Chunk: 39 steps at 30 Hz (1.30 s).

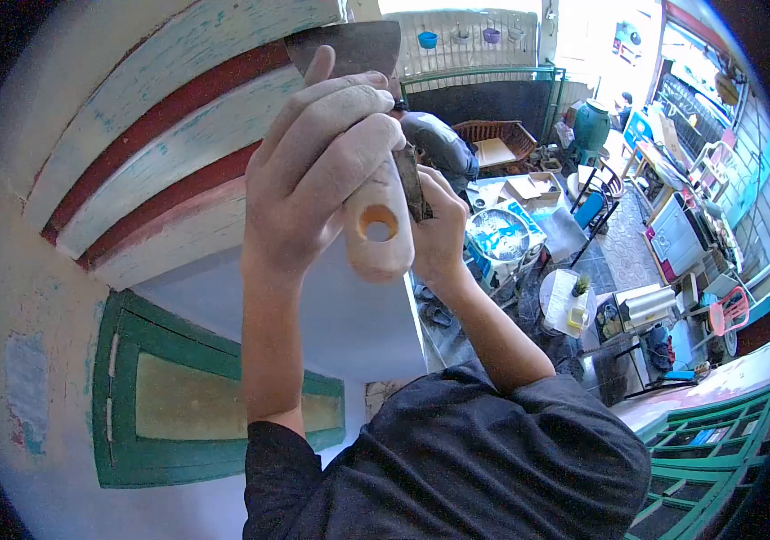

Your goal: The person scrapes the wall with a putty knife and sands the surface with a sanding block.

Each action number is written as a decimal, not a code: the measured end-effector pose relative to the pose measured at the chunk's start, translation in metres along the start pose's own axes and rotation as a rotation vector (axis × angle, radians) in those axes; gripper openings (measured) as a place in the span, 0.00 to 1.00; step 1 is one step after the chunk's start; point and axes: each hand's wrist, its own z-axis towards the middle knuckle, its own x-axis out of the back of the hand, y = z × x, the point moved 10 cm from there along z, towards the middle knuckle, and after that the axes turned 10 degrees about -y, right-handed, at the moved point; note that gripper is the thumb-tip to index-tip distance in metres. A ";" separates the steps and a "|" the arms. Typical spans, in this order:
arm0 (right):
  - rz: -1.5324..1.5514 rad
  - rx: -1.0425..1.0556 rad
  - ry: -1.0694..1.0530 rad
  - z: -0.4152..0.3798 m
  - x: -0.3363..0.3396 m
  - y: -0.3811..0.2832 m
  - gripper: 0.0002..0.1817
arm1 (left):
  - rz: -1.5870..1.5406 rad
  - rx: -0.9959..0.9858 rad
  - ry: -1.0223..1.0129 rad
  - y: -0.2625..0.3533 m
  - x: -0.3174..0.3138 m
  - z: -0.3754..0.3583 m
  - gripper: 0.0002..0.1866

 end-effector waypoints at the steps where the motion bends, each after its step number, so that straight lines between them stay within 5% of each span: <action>1: -0.017 0.004 -0.012 0.000 -0.001 0.001 0.20 | 0.020 0.001 -0.010 -0.001 -0.002 -0.001 0.20; 5: -0.060 -0.082 -0.112 0.011 -0.014 0.013 0.17 | -0.076 -0.015 -0.018 0.011 -0.007 0.000 0.20; 6: -0.158 0.058 -0.030 -0.001 0.000 -0.012 0.17 | -0.048 -0.040 -0.011 0.017 -0.007 0.002 0.20; 9: -0.124 0.003 -0.180 0.001 -0.018 0.035 0.17 | 0.001 -0.056 0.016 0.011 -0.005 0.004 0.19; 25: -0.057 -0.027 0.009 -0.002 -0.007 0.011 0.21 | 0.059 -0.026 0.013 0.003 0.003 0.003 0.19; 26: -0.030 -0.078 -0.103 -0.001 -0.013 0.033 0.21 | 0.059 -0.034 0.013 0.005 0.000 0.001 0.19; 39: 0.076 -0.097 -0.020 -0.002 -0.004 -0.003 0.11 | -0.047 0.012 0.004 0.005 0.014 -0.006 0.21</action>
